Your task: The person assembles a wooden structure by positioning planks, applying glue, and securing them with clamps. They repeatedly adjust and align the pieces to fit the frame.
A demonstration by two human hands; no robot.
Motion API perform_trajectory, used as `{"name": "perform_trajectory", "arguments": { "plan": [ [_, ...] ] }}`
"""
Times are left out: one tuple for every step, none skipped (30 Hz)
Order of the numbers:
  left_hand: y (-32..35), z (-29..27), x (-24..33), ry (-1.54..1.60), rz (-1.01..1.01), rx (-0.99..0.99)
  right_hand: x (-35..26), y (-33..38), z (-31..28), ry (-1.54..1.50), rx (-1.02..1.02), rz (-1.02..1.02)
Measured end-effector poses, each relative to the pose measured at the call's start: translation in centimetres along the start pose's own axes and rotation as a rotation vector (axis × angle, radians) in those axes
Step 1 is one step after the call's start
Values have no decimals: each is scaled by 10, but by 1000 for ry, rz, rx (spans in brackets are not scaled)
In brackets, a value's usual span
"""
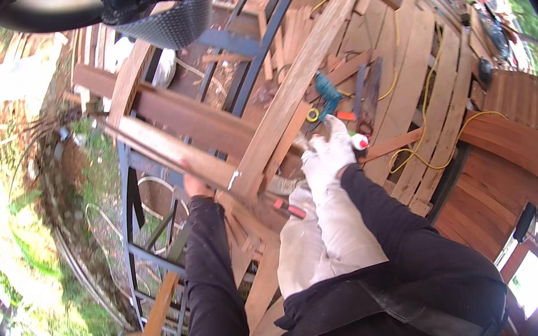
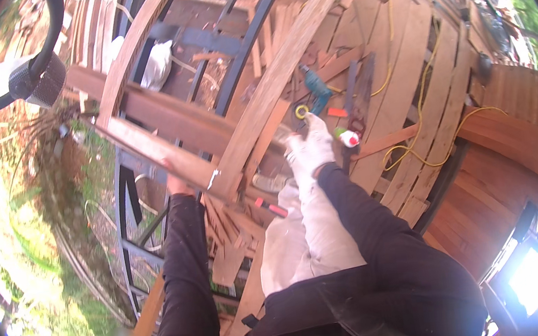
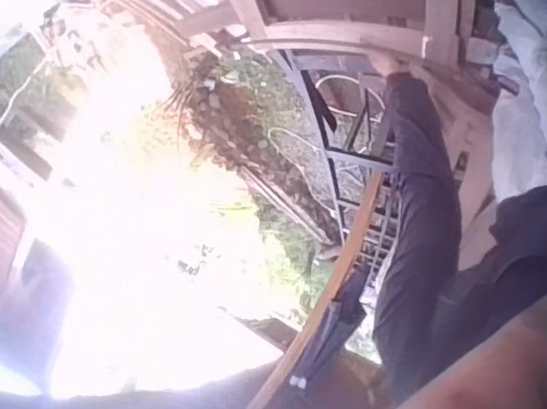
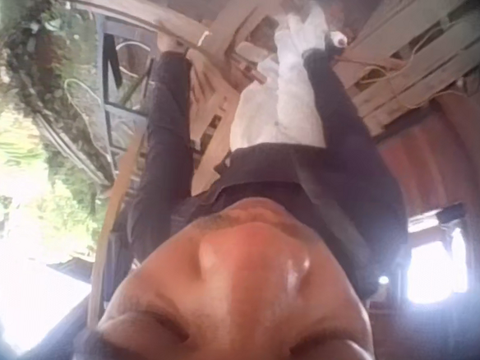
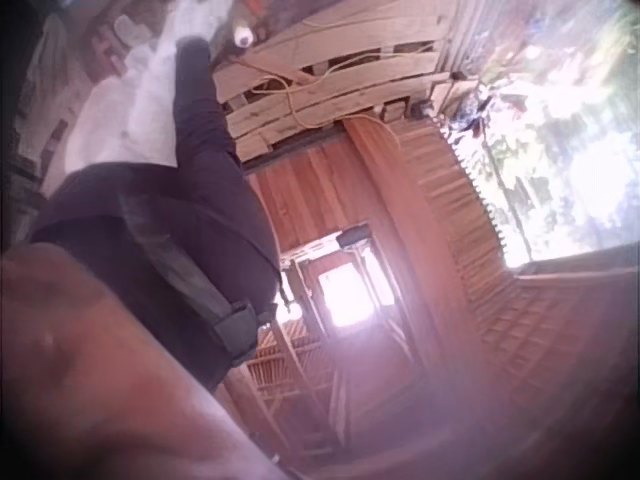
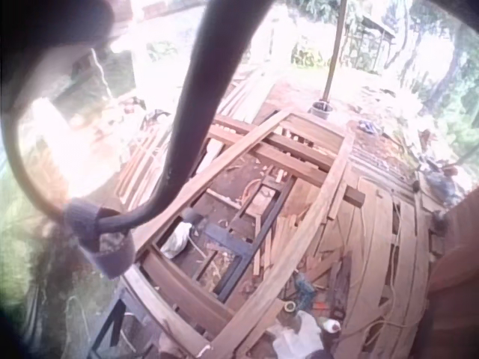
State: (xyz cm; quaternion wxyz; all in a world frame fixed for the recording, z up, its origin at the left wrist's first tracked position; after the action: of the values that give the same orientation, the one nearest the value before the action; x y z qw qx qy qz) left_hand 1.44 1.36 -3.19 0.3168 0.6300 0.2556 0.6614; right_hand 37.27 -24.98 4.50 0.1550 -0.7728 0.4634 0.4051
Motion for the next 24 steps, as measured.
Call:
{"name": "perform_trajectory", "arguments": {
  "plan": [
    [10, -7, -18, 22, -9, -18, 51, 16, 20, -174, -184, 245],
    [28, 0, -32, 43, -36, 29, 47, 29, 29, -299, -288, 375],
    [44, 9, -37, 47, -28, 70, 35, 37, 34, -418, -388, 498],
    [63, 19, -40, 47, -22, 103, 38, 38, 46, -487, -397, 486],
    [71, 21, -43, 52, -20, 121, 45, 38, 64, -559, -407, 473],
    [80, 23, -47, 56, -17, 139, 48, 37, 79, -630, -423, 458],
    [77, 21, -49, 71, -13, 150, 31, 31, 87, -520, -513, 397],
    [75, 17, -50, 87, -8, 160, 15, 24, 93, -408, -599, 331],
    [73, 13, -53, 101, -17, 144, -1, 25, 101, -297, -675, 263],
    [70, 13, -56, 119, -23, 124, -12, 22, 105, -61, -695, 20],
    [68, 12, -59, 136, -29, 102, -19, 29, 106, 54, -676, -132],
    [68, 13, -56, 135, 4, 85, -22, 32, 104, 117, -641, -196],
    [66, 8, -60, 147, 10, 75, -27, 37, 100, 178, -611, -263],
    [63, 3, -63, 158, 17, 65, -32, 40, 98, 219, -559, -359],
    [64, 9, -61, 167, 11, 47, -38, 44, 94, 266, -499, -443],
    [67, 10, -63, 184, -39, 66, -28, 49, 96, 217, -541, -298],
    [70, 10, -60, 188, -23, 84, -18, 54, 101, 169, -581, -152],
    [75, 11, -55, 194, -2, 99, -17, 49, 102, 84, -550, -37],
    [79, 12, -49, 199, 19, 114, -15, 45, 105, -1, -517, 79],
    [83, 13, -42, 199, 36, 120, -13, 43, 106, -86, -483, 194],
    [97, 22, -25, 194, 49, 125, -19, 41, 101, -73, -441, 189],
    [106, 27, -13, 194, 65, 132, -26, 40, 95, -59, -403, 178],
    [109, 28, -12, 180, 64, 122, -29, 39, 90, -46, -364, 167],
    [112, 26, -8, 163, 69, 115, -21, 41, 94, -52, -363, 186]
  ]
}}
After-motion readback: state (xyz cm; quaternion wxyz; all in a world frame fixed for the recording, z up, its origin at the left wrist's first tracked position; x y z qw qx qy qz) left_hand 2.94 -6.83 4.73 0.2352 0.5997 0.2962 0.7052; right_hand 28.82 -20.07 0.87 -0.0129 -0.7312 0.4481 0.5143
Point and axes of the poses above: each hand's wrist, its own y-axis away from the middle knuckle, its own z-axis out of the palm, x = y × z, the point moved 9 cm from there along -y, towards the middle knuckle, and after that the axes turned 2 degrees about -z, right-handed, at the moved point
